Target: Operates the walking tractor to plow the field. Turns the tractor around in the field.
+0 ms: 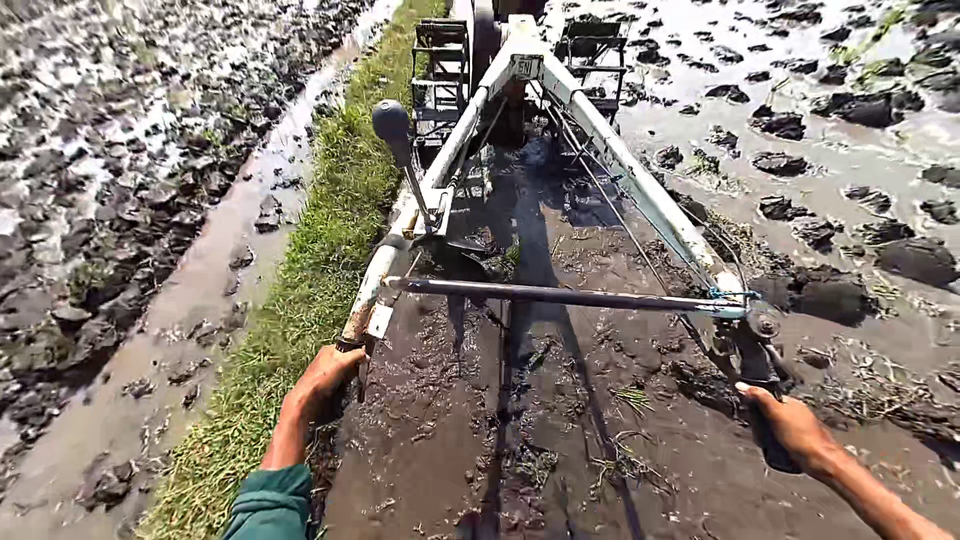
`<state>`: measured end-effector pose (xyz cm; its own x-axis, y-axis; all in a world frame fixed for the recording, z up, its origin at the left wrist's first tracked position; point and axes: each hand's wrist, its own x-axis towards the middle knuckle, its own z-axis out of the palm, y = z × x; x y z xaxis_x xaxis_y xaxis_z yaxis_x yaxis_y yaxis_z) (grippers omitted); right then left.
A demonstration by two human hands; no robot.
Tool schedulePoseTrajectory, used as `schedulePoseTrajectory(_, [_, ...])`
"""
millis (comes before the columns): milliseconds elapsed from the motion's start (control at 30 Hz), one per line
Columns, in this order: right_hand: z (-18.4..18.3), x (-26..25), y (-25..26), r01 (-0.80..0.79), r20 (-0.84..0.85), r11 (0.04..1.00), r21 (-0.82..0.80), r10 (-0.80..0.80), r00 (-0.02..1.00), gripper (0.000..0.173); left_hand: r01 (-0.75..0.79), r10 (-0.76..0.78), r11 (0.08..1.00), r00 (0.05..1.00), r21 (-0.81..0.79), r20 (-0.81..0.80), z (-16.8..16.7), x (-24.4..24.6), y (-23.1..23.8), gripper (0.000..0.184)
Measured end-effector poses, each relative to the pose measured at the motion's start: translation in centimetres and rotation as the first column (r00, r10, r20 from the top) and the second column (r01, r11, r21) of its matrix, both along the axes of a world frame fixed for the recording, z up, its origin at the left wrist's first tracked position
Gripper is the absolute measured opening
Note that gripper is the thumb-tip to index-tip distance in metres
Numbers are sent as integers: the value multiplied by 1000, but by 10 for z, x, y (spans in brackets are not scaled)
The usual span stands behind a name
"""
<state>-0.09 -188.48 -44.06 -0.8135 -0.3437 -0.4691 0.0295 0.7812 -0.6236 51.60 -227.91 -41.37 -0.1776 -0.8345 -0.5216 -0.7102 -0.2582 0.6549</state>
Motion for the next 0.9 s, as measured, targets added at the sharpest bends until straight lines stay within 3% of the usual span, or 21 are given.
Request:
schedulePoseTrajectory(167, [-10,58,-96,-143,136,985,-95,155,979,45,-87,90,995,994,49,-62,-1,52,-142,24])
schedulePoseTrajectory(267, [-5,91,-157,-97,-74,994,-45,93,993,42,-50,56,996,995,73,-84,-10,67,-206,25])
schedulePoseTrajectory(333, [-3,78,-186,-32,-175,999,-15,29,984,41,4,16,994,983,107,-181,-8,44,-224,25])
schedulePoseTrajectory(433, [5,28,-220,39,-253,998,49,-25,967,49,69,-53,994,981,79,-185,2,-15,-232,17])
schedulePoseTrajectory(567, [19,-46,-268,87,-395,988,130,-29,918,59,104,-104,995,995,5,-10,20,-91,-258,28])
schedulePoseTrajectory(667, [30,-117,-282,161,-472,963,216,-42,880,72,158,-157,987,987,38,-26,31,-162,-251,30])
schedulePoseTrajectory(800, [12,-239,-285,169,-442,959,229,-52,895,58,119,-108,987,989,109,-105,33,-257,-229,24])
schedulePoseTrajectory(900, [-2,-299,-317,148,-430,964,220,-40,902,56,89,-78,993,988,78,-132,25,-300,-262,21])
